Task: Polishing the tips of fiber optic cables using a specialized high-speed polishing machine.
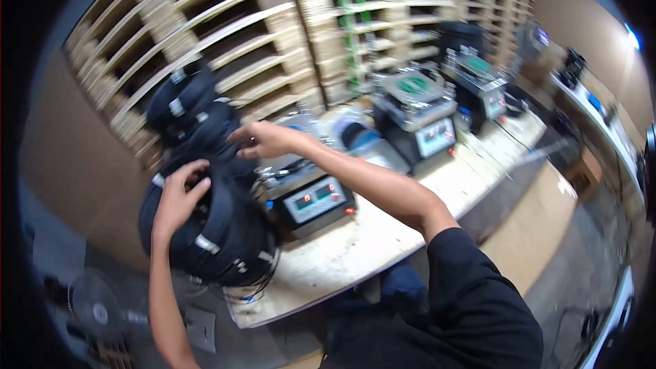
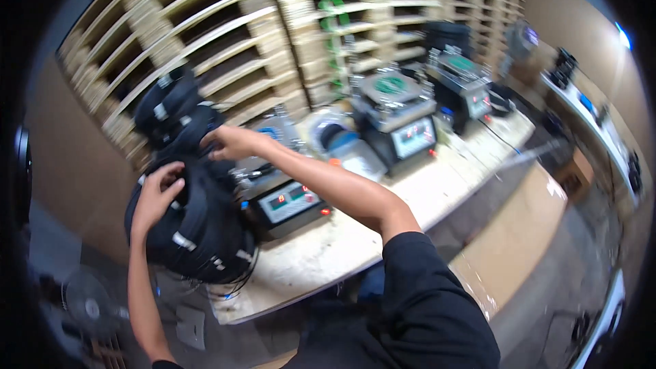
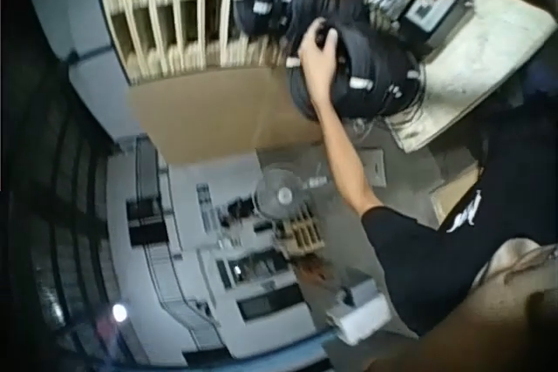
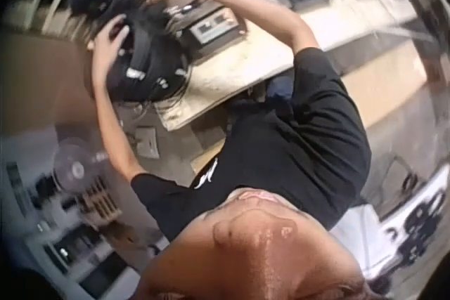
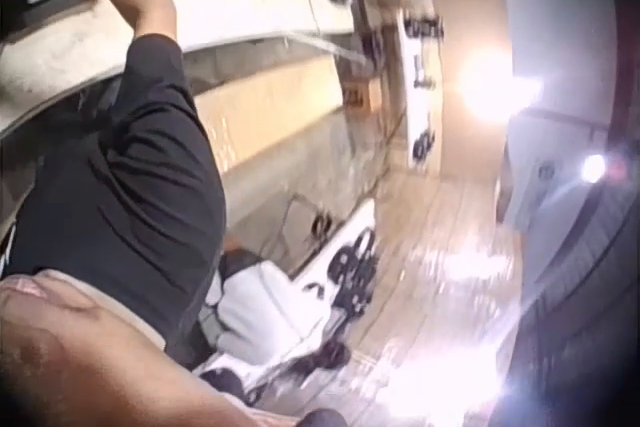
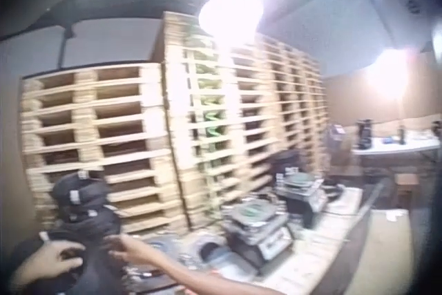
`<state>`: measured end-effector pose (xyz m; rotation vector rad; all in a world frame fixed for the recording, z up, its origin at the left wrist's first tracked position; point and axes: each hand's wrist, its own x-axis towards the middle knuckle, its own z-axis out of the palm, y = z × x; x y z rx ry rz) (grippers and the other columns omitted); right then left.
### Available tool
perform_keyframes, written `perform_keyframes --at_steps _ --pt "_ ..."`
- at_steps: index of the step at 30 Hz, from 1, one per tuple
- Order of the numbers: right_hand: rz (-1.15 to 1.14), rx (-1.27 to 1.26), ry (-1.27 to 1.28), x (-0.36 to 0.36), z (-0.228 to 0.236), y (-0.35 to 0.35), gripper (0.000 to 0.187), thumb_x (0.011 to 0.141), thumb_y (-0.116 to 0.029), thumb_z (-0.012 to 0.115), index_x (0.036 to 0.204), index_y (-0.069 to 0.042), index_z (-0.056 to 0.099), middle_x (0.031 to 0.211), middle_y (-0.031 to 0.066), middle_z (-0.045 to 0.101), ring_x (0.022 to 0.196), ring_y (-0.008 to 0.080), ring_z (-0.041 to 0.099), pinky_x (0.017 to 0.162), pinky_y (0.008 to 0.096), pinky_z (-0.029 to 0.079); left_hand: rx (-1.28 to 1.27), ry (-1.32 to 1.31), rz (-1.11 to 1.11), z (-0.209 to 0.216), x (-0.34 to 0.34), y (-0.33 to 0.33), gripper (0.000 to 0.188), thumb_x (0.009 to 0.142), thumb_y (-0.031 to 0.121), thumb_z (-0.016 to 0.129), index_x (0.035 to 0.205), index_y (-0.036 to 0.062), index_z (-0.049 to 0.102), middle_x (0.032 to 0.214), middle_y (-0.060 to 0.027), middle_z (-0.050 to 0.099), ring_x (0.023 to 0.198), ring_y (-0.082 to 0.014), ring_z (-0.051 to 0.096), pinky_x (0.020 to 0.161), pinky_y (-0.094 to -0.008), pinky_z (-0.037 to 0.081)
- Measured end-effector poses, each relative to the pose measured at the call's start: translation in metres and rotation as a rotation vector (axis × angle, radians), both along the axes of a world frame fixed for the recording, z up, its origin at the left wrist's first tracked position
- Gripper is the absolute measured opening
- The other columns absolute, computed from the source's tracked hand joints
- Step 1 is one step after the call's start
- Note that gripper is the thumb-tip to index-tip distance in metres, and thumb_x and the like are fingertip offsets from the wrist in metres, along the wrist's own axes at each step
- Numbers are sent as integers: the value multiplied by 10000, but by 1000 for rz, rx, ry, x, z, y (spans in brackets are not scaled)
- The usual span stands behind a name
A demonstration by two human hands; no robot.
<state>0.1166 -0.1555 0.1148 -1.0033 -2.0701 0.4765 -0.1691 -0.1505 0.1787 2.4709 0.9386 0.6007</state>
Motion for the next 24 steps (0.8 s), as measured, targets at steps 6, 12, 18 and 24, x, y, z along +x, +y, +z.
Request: perform_keyframes --at_steps 6,12,18,24 --pt "-293 -199 106 122 -58 -184 369 952 -207 652 1277 -34 628 973 156 733 823 196 699 753 357 557 -325 246 -608 -64 116 -103 301 924 125 674 1200 5 669 1023 -124 722 905 -175 678 835 -324 533" --pt "-717 -425 282 242 -204 -334 347 951 -172 632 1266 -26 636 980 119 725 763 152 701 696 305 565 -550 529 -945 -233 188 -127 422 979 296 641 1340 83 593 1226 -152 683 1057 -279 686 914 -377 533" --pt "-1158 -616 510 351 -274 -456 340 916 -97 611 1246 -24 648 856 104 719 671 140 694 583 293 577 -557 620 -971 -319 240 -156 333 968 248 620 1213 26 656 1126 -198 706 1028 -317 691 885 -403 536" --pt "-1360 -745 804 425 -248 -499 342 941 -111 584 1260 8 614 849 99 710 660 160 699 556 285 580 -556 630 -737 -332 257 -167 301 937 241 642 1119 7 693 1027 -214 720 972 -363 698 843 -419 549"
